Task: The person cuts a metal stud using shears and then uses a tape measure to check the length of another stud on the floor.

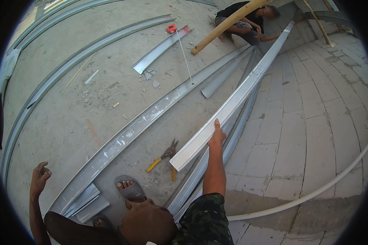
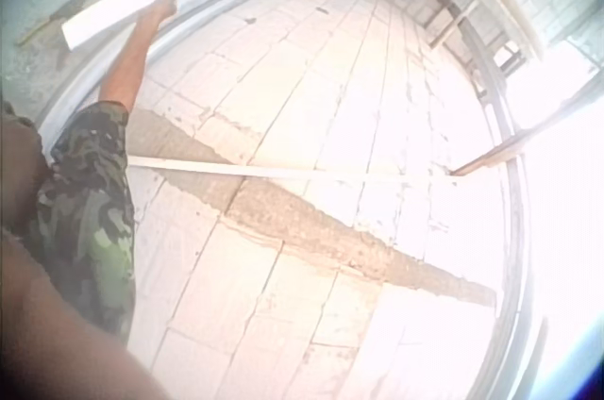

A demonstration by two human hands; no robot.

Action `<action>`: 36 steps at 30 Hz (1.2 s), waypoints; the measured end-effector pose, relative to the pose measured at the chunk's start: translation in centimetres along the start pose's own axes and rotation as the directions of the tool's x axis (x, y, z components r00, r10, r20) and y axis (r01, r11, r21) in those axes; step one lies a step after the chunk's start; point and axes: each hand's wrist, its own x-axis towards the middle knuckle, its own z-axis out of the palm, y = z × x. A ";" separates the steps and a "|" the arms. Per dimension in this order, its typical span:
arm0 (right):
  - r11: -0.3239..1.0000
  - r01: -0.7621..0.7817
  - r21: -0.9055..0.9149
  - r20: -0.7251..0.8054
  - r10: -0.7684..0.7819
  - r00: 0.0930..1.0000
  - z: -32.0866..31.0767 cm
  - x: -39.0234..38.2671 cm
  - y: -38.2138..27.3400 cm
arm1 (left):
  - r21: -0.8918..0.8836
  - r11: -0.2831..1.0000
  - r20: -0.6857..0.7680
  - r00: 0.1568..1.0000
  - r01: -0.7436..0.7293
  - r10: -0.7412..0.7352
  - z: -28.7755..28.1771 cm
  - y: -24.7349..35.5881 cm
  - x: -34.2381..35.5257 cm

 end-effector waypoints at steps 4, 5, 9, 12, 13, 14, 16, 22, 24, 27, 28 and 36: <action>0.995 0.012 -0.100 -0.053 -0.017 0.998 -2.4 -0.1 -0.4 | 0.010 1.000 0.039 0.999 -0.018 0.018 1.2 2.6 1.6; 0.992 0.011 -0.125 -0.075 -0.020 0.997 -2.9 -0.1 -0.4 | 0.011 1.000 0.055 0.998 -0.023 0.022 1.6 3.2 1.9; 0.967 0.079 -0.243 -0.173 -0.123 0.977 -7.3 1.9 1.2 | 0.033 0.998 0.157 0.986 -0.059 0.054 3.6 5.0 3.3; 0.979 0.052 -0.196 -0.114 -0.075 0.991 -8.9 0.3 1.7 | 0.054 0.996 0.180 0.982 -0.069 0.058 4.3 5.7 3.4; 0.985 0.028 -0.169 -0.095 -0.044 0.995 -9.3 -0.9 1.4 | 0.057 0.997 0.195 0.980 -0.060 0.048 4.5 6.4 3.4; 0.977 0.020 -0.212 -0.137 -0.050 0.989 -10.1 -1.0 1.9 | 0.061 0.997 0.210 0.977 -0.051 0.037 4.7 6.9 3.5; 0.958 0.007 -0.287 -0.215 -0.072 0.974 -11.6 -1.1 2.4 | 0.072 0.994 0.239 0.969 -0.083 0.064 5.2 6.7 3.8; 0.970 0.048 -0.239 -0.216 -0.101 0.971 -17.3 -4.9 2.4 | 0.071 0.994 0.304 0.951 -0.085 0.060 6.5 8.0 4.0; 0.970 -0.056 -0.238 -0.213 0.004 0.977 -18.3 -6.5 2.4 | 0.081 0.994 0.322 0.946 -0.071 0.041 7.1 8.0 4.0; 0.958 -0.077 -0.275 -0.255 0.005 0.967 -20.0 -7.7 3.1 | 0.044 0.996 0.347 0.936 -0.082 0.062 8.3 7.7 4.0; 0.951 -0.067 -0.301 -0.267 -0.017 0.964 -19.9 -8.5 3.5 | 0.064 0.994 0.359 0.931 -0.087 0.059 8.6 7.4 4.0; 0.966 -0.111 -0.234 -0.228 0.056 0.972 -19.4 -9.5 4.9 | 0.111 0.988 0.393 0.918 -0.109 0.057 9.1 7.3 4.6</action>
